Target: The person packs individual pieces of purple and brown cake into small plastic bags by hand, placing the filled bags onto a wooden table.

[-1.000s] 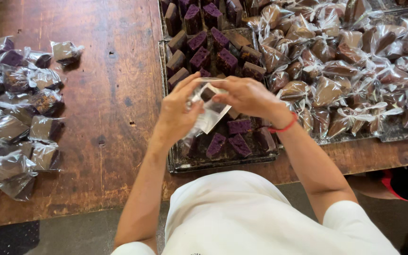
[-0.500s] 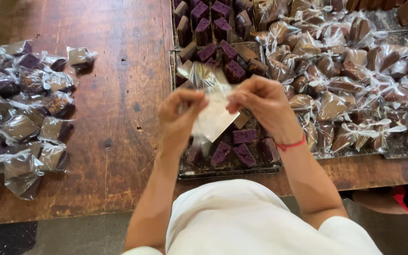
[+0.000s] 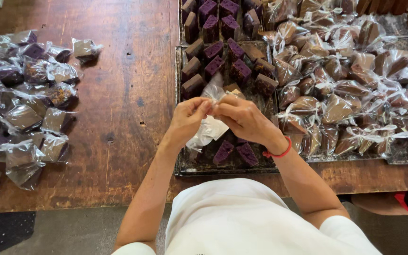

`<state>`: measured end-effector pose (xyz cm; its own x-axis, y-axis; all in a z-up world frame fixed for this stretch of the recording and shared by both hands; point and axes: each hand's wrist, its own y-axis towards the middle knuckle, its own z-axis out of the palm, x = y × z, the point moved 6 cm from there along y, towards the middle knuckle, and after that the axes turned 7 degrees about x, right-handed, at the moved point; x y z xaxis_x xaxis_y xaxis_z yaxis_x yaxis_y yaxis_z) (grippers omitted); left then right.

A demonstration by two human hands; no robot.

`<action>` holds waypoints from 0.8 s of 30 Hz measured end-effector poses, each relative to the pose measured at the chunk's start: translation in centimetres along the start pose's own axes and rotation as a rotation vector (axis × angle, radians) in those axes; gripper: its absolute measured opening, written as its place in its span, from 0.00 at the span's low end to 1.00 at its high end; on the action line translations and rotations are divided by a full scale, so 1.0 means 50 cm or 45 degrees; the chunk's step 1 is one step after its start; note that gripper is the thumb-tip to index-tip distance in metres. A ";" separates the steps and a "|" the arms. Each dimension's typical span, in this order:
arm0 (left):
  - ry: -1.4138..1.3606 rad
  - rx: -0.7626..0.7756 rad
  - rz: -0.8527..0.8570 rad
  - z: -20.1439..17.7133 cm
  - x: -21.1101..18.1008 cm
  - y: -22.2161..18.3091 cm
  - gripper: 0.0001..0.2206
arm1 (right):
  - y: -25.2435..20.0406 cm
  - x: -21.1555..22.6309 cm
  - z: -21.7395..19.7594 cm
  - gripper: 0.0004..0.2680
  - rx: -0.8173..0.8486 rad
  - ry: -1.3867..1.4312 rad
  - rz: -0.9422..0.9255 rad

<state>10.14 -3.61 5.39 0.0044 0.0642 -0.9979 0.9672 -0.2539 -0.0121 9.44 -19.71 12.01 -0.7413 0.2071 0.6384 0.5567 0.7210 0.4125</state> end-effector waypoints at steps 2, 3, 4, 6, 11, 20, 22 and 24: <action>0.011 0.120 -0.094 0.006 0.023 -0.009 0.11 | 0.010 -0.004 -0.009 0.03 -0.070 -0.095 -0.050; 0.026 0.241 -0.182 0.016 0.030 -0.016 0.11 | 0.011 -0.008 -0.005 0.03 -0.064 -0.092 -0.052; 0.025 0.236 -0.187 0.016 0.026 -0.025 0.11 | 0.011 -0.021 -0.002 0.03 -0.119 0.045 0.010; -0.083 0.293 -0.035 0.028 -0.009 -0.046 0.11 | 0.000 -0.043 0.011 0.03 -0.170 0.187 0.077; 0.970 -0.363 0.579 0.053 -0.122 -0.105 0.04 | -0.047 -0.137 0.079 0.04 -0.244 1.238 0.537; 0.700 -0.449 0.275 0.008 -0.073 -0.088 0.07 | -0.030 -0.061 0.068 0.05 -0.191 0.315 0.092; 0.275 -0.315 0.100 0.007 -0.032 -0.080 0.09 | -0.032 -0.046 0.063 0.05 -0.277 0.179 0.150; -0.352 -0.313 0.051 0.014 -0.003 -0.088 0.10 | -0.036 -0.024 0.056 0.05 -0.361 0.045 0.207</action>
<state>5.68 -3.19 5.55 0.0070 -0.2130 -0.9770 0.9999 -0.0094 0.0092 8.30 -19.42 8.68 -0.6233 0.2778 0.7310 0.7528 0.4663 0.4647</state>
